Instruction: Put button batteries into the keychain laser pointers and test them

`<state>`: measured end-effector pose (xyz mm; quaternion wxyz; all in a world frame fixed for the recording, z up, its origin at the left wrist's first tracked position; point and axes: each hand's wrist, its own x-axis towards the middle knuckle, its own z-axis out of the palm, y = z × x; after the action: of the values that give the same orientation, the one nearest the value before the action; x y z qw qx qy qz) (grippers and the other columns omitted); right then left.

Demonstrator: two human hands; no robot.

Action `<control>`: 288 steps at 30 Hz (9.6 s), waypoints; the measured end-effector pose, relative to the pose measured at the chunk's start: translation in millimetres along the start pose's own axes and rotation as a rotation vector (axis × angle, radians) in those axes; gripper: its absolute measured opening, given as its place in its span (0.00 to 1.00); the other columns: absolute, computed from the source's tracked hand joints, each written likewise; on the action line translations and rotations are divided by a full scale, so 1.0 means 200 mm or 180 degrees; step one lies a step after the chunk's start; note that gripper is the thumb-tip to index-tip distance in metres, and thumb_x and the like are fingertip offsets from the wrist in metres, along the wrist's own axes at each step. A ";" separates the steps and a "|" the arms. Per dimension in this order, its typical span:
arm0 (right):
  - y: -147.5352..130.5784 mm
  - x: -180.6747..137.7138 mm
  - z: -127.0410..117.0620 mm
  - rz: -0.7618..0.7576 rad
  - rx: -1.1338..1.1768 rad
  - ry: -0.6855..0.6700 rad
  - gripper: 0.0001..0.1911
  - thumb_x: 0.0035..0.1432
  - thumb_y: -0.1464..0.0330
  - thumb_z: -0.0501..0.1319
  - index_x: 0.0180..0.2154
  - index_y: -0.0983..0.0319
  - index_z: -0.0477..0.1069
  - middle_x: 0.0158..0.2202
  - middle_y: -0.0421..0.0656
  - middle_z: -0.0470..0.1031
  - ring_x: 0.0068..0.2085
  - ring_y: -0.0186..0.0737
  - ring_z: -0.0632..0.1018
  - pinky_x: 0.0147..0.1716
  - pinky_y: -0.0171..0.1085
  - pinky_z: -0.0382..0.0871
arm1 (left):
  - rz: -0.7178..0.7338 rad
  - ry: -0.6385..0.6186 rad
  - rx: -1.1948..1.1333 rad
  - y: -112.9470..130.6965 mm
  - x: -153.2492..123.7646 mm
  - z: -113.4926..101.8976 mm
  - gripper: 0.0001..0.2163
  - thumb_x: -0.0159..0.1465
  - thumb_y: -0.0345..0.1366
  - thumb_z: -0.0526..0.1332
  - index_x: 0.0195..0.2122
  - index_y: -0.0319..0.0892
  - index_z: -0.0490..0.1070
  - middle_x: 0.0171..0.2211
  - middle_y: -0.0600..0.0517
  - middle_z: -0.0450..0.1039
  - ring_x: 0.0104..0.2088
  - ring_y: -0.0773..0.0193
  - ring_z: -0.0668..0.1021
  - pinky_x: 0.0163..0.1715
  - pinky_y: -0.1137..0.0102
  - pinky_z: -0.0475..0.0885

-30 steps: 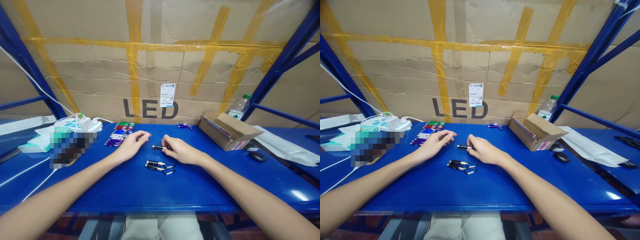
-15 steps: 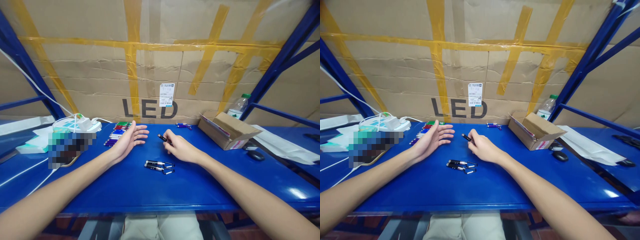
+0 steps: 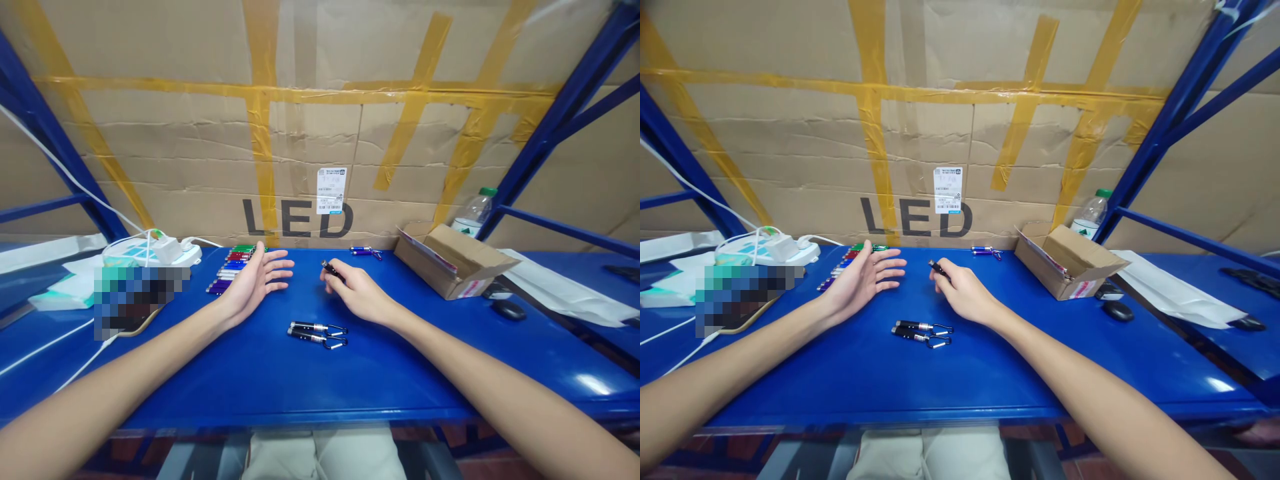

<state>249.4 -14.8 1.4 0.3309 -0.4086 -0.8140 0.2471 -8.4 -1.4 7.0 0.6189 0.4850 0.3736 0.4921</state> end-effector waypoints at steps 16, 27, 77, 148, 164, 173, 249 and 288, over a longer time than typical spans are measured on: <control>-0.03 -0.02 -0.01 -0.0310 -0.0471 0.0004 0.14 0.78 0.60 0.55 0.53 0.59 0.75 0.45 0.45 0.83 0.43 0.44 0.81 0.45 0.39 0.69 | 0.0071 0.0177 -0.0030 0.00 0.01 0.00 0.28 0.78 0.58 0.50 0.59 0.38 0.75 0.55 0.38 0.79 0.49 0.54 0.82 0.44 0.65 0.79; -0.05 -0.04 -0.01 -0.0769 -0.0687 -0.0099 0.13 0.76 0.64 0.54 0.51 0.60 0.76 0.46 0.46 0.83 0.42 0.43 0.81 0.43 0.40 0.70 | 0.0109 0.0030 -0.0241 0.02 0.02 -0.03 0.34 0.75 0.64 0.48 0.59 0.38 0.75 0.57 0.36 0.79 0.49 0.52 0.83 0.43 0.65 0.79; -0.09 -0.05 -0.05 -0.0950 -0.1131 -0.0507 0.13 0.73 0.70 0.58 0.52 0.62 0.78 0.38 0.44 0.84 0.34 0.39 0.79 0.36 0.34 0.64 | -0.0079 -0.0407 -0.0419 0.02 -0.02 0.01 0.42 0.73 0.68 0.42 0.69 0.36 0.68 0.69 0.32 0.69 0.67 0.39 0.74 0.58 0.53 0.74; -0.11 -0.06 -0.03 -0.0823 -0.1465 -0.0914 0.17 0.80 0.66 0.50 0.63 0.60 0.69 0.52 0.50 0.83 0.47 0.47 0.83 0.46 0.41 0.72 | -0.0066 -0.0596 -0.0465 0.01 -0.02 -0.01 0.40 0.73 0.68 0.46 0.69 0.38 0.69 0.69 0.34 0.70 0.69 0.39 0.71 0.62 0.50 0.72; -0.13 -0.06 -0.03 -0.0717 -0.1589 -0.0993 0.16 0.80 0.66 0.50 0.62 0.59 0.68 0.48 0.47 0.84 0.44 0.46 0.83 0.42 0.40 0.69 | -0.0090 -0.0472 -0.0454 0.01 -0.02 0.00 0.39 0.74 0.67 0.46 0.67 0.39 0.71 0.68 0.33 0.70 0.68 0.37 0.72 0.61 0.49 0.73; -0.14 -0.06 -0.02 -0.0605 -0.1677 -0.1049 0.15 0.79 0.66 0.51 0.61 0.60 0.69 0.45 0.47 0.84 0.42 0.46 0.84 0.40 0.39 0.68 | -0.0055 -0.0560 -0.0448 0.01 -0.02 -0.01 0.40 0.73 0.67 0.47 0.67 0.38 0.70 0.69 0.33 0.70 0.69 0.37 0.71 0.62 0.49 0.71; -0.11 -0.07 0.01 -0.0920 -0.0950 -0.0510 0.10 0.79 0.69 0.50 0.56 0.59 0.66 0.55 0.50 0.77 0.54 0.46 0.77 0.55 0.47 0.71 | -0.0022 -0.0437 -0.0124 0.00 -0.02 0.02 0.38 0.74 0.67 0.46 0.64 0.39 0.73 0.63 0.35 0.75 0.62 0.44 0.76 0.53 0.58 0.76; -0.13 -0.07 0.00 -0.0748 -0.1280 -0.0884 0.11 0.78 0.66 0.53 0.50 0.60 0.73 0.40 0.46 0.84 0.38 0.44 0.83 0.38 0.38 0.69 | -0.0172 -0.0528 -0.0434 -0.01 0.00 -0.02 0.40 0.73 0.68 0.45 0.65 0.39 0.73 0.64 0.34 0.75 0.62 0.42 0.77 0.52 0.56 0.77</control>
<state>242.6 -40.7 13.2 0.1546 -0.3310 -0.9261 0.0939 -11.0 -1.1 4.0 0.6922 0.4707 0.2996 0.4577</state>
